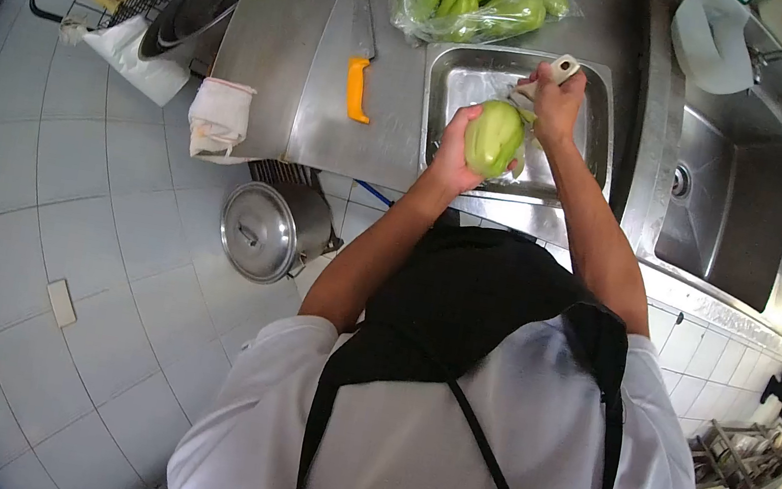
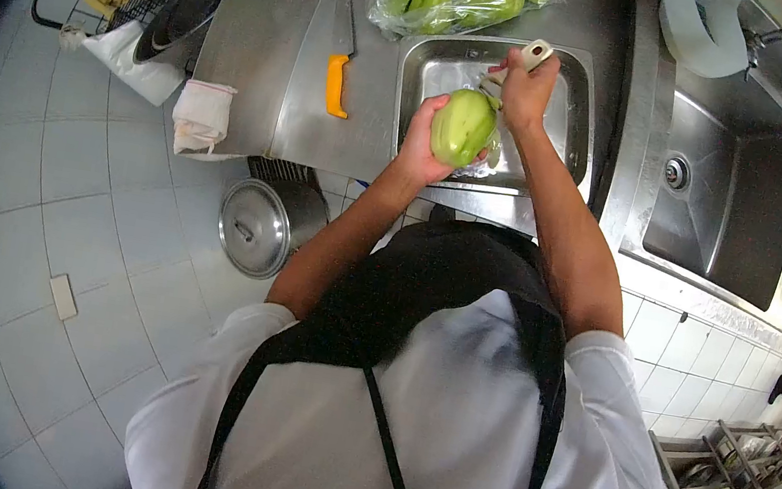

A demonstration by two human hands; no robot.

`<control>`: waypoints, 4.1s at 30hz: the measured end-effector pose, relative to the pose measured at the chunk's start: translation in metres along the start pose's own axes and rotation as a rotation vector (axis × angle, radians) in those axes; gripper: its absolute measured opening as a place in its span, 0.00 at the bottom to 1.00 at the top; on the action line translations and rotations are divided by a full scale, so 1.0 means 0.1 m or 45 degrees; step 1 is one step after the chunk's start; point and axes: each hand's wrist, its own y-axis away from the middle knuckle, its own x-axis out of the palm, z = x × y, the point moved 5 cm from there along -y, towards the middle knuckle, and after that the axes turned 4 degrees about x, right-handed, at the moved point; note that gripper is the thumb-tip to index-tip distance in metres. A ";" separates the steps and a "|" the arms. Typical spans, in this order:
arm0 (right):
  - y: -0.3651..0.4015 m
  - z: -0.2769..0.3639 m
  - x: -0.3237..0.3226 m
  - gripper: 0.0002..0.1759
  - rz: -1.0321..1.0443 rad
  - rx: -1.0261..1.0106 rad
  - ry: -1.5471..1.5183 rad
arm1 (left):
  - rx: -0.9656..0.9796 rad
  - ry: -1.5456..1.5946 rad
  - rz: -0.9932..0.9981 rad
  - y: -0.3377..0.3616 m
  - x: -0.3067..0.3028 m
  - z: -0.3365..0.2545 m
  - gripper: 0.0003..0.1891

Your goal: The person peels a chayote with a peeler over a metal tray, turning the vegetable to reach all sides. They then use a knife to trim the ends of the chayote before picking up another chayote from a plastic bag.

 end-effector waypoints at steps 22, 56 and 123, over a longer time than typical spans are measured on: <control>0.51 0.31 0.22 0.11 0.197 -0.026 -0.153 | 0.027 0.124 0.043 -0.03 0.05 -0.02 0.32; 0.07 -0.02 0.11 0.12 0.181 0.188 -0.212 | 0.097 -0.341 0.176 0.01 -0.24 0.04 0.40; 0.41 0.12 0.11 0.14 0.037 -0.078 -0.147 | 0.193 0.184 -0.088 -0.08 0.02 0.04 0.27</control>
